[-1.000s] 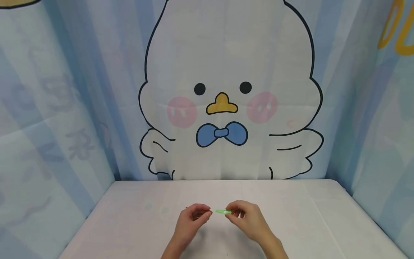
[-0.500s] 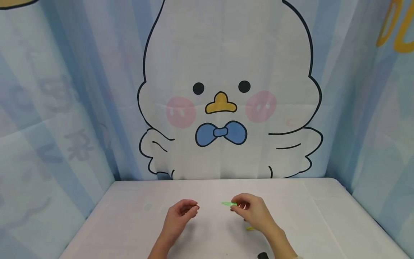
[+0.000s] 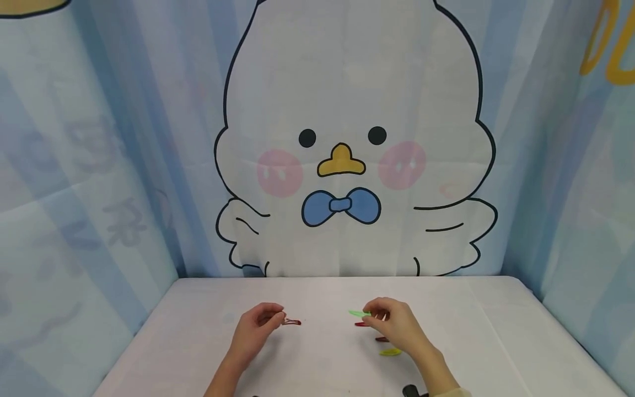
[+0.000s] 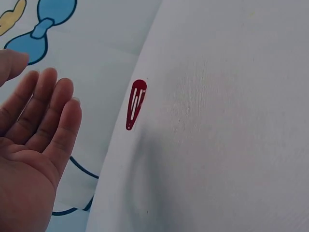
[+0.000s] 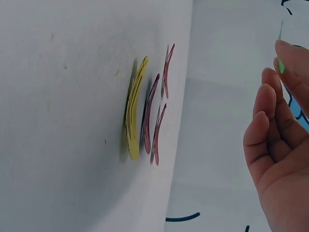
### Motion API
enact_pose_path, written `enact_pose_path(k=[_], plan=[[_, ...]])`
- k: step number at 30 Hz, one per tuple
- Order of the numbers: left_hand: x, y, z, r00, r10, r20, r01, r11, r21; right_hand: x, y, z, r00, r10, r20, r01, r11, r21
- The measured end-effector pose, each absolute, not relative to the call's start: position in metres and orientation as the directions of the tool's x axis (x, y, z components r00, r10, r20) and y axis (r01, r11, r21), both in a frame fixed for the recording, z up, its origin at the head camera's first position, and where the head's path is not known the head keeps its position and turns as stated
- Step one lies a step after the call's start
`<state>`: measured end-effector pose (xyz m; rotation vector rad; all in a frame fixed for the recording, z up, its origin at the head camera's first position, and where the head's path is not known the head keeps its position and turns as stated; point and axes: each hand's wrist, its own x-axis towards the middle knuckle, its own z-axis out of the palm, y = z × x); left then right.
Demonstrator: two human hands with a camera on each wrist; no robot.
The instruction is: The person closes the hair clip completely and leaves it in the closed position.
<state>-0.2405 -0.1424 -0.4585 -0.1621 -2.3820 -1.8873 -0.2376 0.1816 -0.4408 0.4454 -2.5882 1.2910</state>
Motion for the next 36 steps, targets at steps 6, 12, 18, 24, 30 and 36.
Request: enact_pose_path(k=[6,12,18,24,30,36], plan=[[-0.249,-0.152,-0.461,-0.99,0.027,0.141,0.143,0.301,0.943,-0.241,0.187,-0.443,-0.941,-0.18,0.287,-0.338,0.585,-0.738],[-0.26,-0.157,-0.464,-0.993,0.056,0.106,0.12,0.393,0.912,-0.246,0.192,-0.446,-0.952,-0.193,0.239,-0.307,0.623,-0.72],[-0.268,-0.16,-0.472,-0.993,0.082,0.09,0.117,0.428,0.896,-0.248,0.194,-0.45,-0.956,-0.222,0.194,-0.292,0.622,-0.726],[-0.273,-0.163,-0.48,-0.987,0.113,0.112,0.151,0.449,0.881,-0.252,0.195,-0.452,-0.966,-0.232,0.115,-0.242,0.653,-0.717],[-0.277,-0.165,-0.479,-0.979,0.177,0.099,0.173,0.474,0.863,-0.253,0.196,-0.455,-0.968,-0.249,0.042,-0.204,0.674,-0.71],[-0.282,-0.168,-0.476,-0.969,0.232,0.081,0.191,0.506,0.841,-0.257,0.196,-0.456,-0.96,-0.281,0.024,-0.223,0.704,-0.674]])
